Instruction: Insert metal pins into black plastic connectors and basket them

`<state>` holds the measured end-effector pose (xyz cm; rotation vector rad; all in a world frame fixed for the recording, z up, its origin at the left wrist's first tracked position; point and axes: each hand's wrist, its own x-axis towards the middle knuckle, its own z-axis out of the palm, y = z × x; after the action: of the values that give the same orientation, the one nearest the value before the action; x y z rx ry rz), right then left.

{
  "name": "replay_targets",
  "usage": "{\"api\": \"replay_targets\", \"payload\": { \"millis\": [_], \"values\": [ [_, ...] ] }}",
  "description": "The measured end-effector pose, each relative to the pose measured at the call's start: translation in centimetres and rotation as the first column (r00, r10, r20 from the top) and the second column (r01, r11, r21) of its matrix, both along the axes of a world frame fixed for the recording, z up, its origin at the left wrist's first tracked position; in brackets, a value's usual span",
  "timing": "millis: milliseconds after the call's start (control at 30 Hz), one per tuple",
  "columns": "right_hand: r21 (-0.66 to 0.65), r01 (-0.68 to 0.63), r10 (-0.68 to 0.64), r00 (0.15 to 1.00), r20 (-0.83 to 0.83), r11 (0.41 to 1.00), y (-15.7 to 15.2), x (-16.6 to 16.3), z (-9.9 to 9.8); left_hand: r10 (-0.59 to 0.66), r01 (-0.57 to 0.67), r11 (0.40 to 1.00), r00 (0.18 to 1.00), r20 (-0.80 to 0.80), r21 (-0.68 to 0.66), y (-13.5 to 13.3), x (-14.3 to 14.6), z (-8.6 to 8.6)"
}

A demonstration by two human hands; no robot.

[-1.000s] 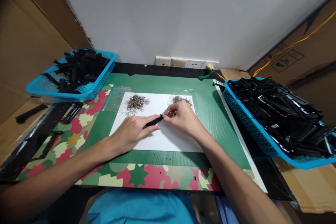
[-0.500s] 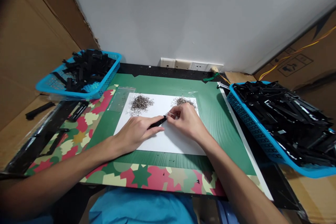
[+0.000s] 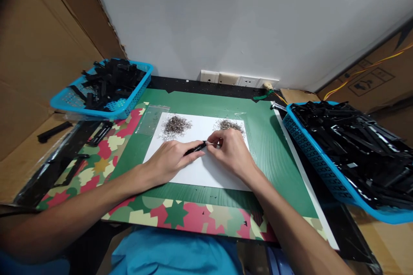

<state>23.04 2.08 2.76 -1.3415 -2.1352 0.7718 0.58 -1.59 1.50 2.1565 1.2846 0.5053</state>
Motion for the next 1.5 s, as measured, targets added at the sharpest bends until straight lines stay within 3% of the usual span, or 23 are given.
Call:
{"api": "replay_targets", "payload": {
  "millis": [267,700,1067,1300,1500],
  "values": [
    [0.016,0.01,-0.01,1.0,-0.001,1.0,-0.1,-0.1,-0.2,-0.045,0.045,0.999,0.999,-0.023,0.0,0.0,-0.1,0.4],
    [-0.077,-0.001,-0.007,0.994,-0.106,0.997,0.4,0.1,-1.1,-0.056,0.055,0.998,0.998,-0.018,-0.021,-0.2,-0.2,1.6],
    [-0.029,-0.009,0.005,0.993,-0.117,1.0,0.0,-0.2,-1.2,-0.046,0.045,0.999,0.999,-0.011,-0.027,0.0,-0.2,1.1],
    [-0.142,-0.038,0.019,0.99,-0.138,0.989,0.7,0.2,-1.3,-0.062,0.062,0.998,0.995,-0.072,0.0,0.0,-0.4,0.7],
    [-0.213,-0.102,0.093,0.994,-0.051,0.972,1.3,1.7,-0.1,-0.091,0.096,0.995,0.991,-0.102,0.042,0.1,-0.4,0.8]
  ]
}}
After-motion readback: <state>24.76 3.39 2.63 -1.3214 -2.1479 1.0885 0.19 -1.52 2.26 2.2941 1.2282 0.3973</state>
